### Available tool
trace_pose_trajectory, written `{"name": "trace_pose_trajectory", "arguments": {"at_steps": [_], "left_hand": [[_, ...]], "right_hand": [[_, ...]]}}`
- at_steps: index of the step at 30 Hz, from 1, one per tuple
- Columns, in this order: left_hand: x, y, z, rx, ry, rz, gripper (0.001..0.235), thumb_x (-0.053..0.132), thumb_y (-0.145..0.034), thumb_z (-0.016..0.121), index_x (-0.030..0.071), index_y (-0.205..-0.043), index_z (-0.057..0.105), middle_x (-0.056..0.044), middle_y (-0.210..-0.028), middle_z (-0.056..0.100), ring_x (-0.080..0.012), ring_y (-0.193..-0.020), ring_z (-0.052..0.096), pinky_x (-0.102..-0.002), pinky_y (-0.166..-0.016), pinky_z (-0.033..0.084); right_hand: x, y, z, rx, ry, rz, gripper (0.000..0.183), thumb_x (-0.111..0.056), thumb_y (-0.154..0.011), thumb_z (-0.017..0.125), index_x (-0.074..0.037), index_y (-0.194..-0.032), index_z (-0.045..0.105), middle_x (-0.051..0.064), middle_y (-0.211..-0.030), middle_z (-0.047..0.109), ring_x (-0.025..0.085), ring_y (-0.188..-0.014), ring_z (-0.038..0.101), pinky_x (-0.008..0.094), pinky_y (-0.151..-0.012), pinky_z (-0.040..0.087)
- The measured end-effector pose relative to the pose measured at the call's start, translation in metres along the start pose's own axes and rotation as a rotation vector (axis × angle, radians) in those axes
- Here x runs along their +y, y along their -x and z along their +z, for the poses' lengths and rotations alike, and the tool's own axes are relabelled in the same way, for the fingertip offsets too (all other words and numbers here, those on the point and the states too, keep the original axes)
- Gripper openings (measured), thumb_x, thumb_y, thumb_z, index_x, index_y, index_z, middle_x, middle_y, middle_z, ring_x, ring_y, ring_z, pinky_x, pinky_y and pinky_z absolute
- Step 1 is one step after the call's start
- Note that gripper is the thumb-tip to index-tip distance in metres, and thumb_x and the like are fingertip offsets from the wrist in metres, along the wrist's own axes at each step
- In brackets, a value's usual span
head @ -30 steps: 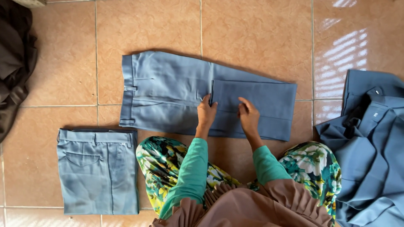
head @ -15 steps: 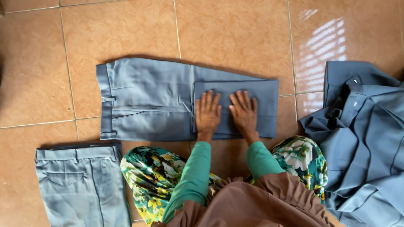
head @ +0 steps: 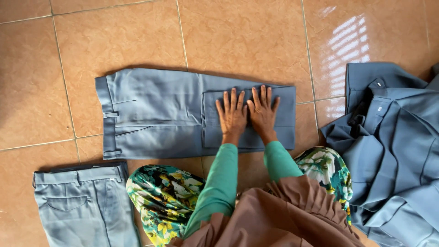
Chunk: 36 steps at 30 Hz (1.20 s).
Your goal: The person sits on a tiled floor and folds several pairs of gray trousers by hand. They smooth each pair, fold the legs together, and then fold the garment into a compact rectangle, placing each finished pair aside.
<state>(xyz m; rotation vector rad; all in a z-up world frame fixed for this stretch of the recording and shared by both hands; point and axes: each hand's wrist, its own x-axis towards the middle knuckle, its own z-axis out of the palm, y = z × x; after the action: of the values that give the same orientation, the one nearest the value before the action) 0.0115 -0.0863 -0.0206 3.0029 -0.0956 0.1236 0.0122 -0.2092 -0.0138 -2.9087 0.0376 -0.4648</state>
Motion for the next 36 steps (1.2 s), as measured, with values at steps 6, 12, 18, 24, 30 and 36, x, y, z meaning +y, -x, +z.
{"name": "trace_pose_trajectory", "arguments": {"at_steps": [6,12,18,24,30,36], "left_hand": [[-0.077,-0.019,-0.019,0.286,-0.107,-0.08,0.057,0.048,-0.103,0.049,0.033,-0.157,0.04,-0.011,-0.16,0.041,-0.0388,-0.149,0.035,-0.069,-0.117,0.024],[-0.01,0.028,-0.029,0.23,-0.136,-0.054,0.065,0.048,-0.101,0.051,0.024,-0.159,0.036,-0.015,-0.166,0.031,-0.0391,-0.153,0.029,-0.066,-0.122,0.02],[-0.025,0.069,-0.008,0.223,0.101,0.082,0.057,0.046,-0.104,0.044,0.032,-0.159,0.035,-0.008,-0.164,0.036,-0.0346,-0.152,0.034,-0.061,-0.121,0.027],[-0.06,0.069,-0.035,0.219,-0.127,-0.099,0.062,0.047,-0.103,0.047,0.028,-0.16,0.034,-0.014,-0.165,0.033,-0.0386,-0.152,0.03,-0.064,-0.12,0.022],[-0.002,0.097,-0.01,0.078,0.152,0.101,0.06,0.032,-0.105,0.049,0.028,-0.161,0.03,-0.009,-0.167,0.031,-0.0346,-0.154,0.028,-0.054,-0.125,0.025],[-0.052,0.099,-0.026,0.145,0.01,0.051,0.059,0.047,-0.105,0.041,0.031,-0.161,0.03,-0.009,-0.166,0.031,-0.0332,-0.153,0.03,-0.055,-0.123,0.023]], "right_hand": [[0.054,-0.001,-0.028,-0.115,0.015,0.149,0.056,-0.048,-0.113,0.038,-0.021,-0.162,0.04,0.011,-0.169,0.029,0.034,-0.155,0.022,0.07,-0.116,0.018],[0.007,0.029,-0.021,0.032,0.129,0.087,0.054,-0.047,-0.111,0.047,-0.02,-0.157,0.05,0.016,-0.167,0.033,0.038,-0.153,0.027,0.065,-0.117,0.014],[0.021,0.073,-0.031,-0.006,0.186,0.003,0.049,-0.042,-0.109,0.05,-0.029,-0.155,0.051,0.009,-0.166,0.039,0.031,-0.153,0.033,0.06,-0.121,0.015],[0.052,0.073,-0.046,-0.115,-0.033,0.383,0.061,-0.054,-0.115,0.031,-0.024,-0.167,0.027,0.018,-0.172,0.01,0.04,-0.156,0.004,0.075,-0.115,0.006],[-0.032,0.081,-0.05,-0.067,0.049,-0.036,0.058,-0.032,-0.104,0.054,-0.028,-0.161,0.041,0.012,-0.167,0.035,0.038,-0.153,0.028,0.07,-0.114,0.024],[0.012,0.084,-0.057,-0.113,0.043,-0.017,0.057,-0.047,-0.107,0.049,-0.027,-0.16,0.043,0.016,-0.166,0.035,0.037,-0.154,0.028,0.068,-0.116,0.021]]}}
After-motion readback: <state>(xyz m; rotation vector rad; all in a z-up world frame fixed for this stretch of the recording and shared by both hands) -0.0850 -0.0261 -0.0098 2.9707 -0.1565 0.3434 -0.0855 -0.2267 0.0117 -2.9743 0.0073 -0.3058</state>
